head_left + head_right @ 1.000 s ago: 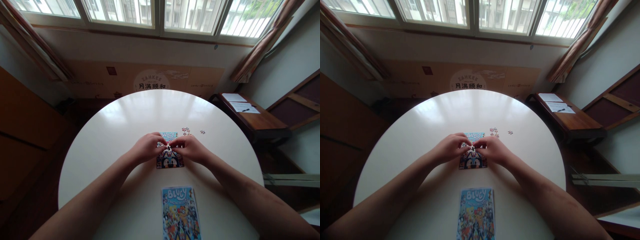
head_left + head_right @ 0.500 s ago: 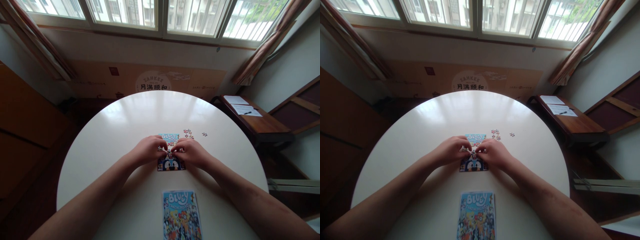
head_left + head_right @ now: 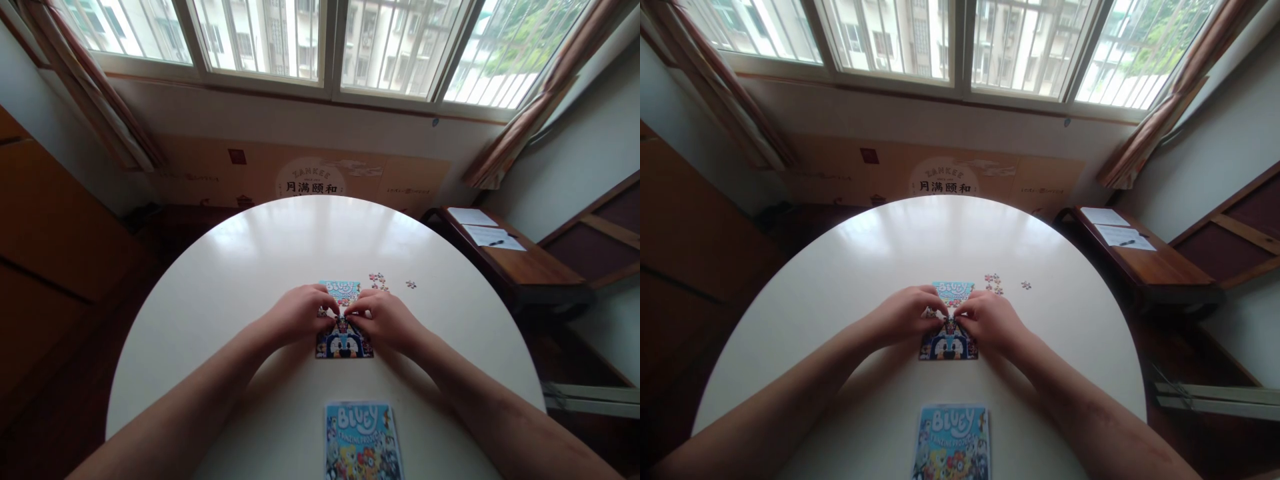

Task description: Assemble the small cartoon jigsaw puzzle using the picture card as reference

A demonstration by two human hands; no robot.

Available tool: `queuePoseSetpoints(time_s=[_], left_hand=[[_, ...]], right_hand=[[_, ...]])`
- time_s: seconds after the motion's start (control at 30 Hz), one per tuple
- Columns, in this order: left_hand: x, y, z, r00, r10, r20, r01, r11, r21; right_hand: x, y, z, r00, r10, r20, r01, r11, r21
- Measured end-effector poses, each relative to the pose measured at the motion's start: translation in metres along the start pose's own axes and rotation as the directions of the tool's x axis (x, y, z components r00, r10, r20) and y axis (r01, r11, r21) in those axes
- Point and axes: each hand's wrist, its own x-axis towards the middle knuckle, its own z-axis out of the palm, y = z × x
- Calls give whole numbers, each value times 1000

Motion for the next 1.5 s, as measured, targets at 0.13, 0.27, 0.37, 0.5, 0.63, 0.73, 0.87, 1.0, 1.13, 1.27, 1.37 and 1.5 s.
queuePoseSetpoints(time_s=[0.13,0.27,0.37,0.5,0.63,0.73,0.87,1.0,1.13,1.27,1.37,1.5], left_hand=[[0,0,1,1000,-5,-2,5,1000,-1],[0,-3,3,1000,5,-2,-5,1000,-11],[0,-5,5,1000,9,-5,-9,1000,-15],[0,-6,5,1000,24,-10,-25,1000,-18],[-1,-5,5,999,33,-15,-33,999,-22],[0,-4,4,1000,19,-10,-19,1000,-17],[0,-2,2,1000,11,-3,-11,1000,-10],[0,-2,2,1000,20,-9,-20,1000,-5],[0,-3,3,1000,19,-15,-19,1000,-9],[0,-4,3,1000,20,-4,-20,1000,-23],[0,-5,4,1000,31,-5,-31,999,-32],[0,-4,4,999,38,-10,-38,999,-26]], right_hand=[[-1,-1,0,1000,-6,-12,6,1000,21],[-2,-3,0,999,-34,3,34,999,29],[-4,-5,-1,999,-39,18,39,999,4],[-4,-7,-2,999,-34,15,35,999,-18],[-4,-6,-3,999,-45,15,45,998,-41],[-4,-8,-4,999,-47,14,48,996,-73],[-4,-11,-5,998,-56,23,58,994,-98],[-5,-12,-4,997,-67,24,70,990,-124],[-6,-12,-4,995,-93,24,96,983,-157],[-7,-13,-6,993,-114,40,120,974,-190],[-7,-13,-7,991,-125,45,132,969,-211],[-8,-14,-7,992,-121,39,127,970,-208]])
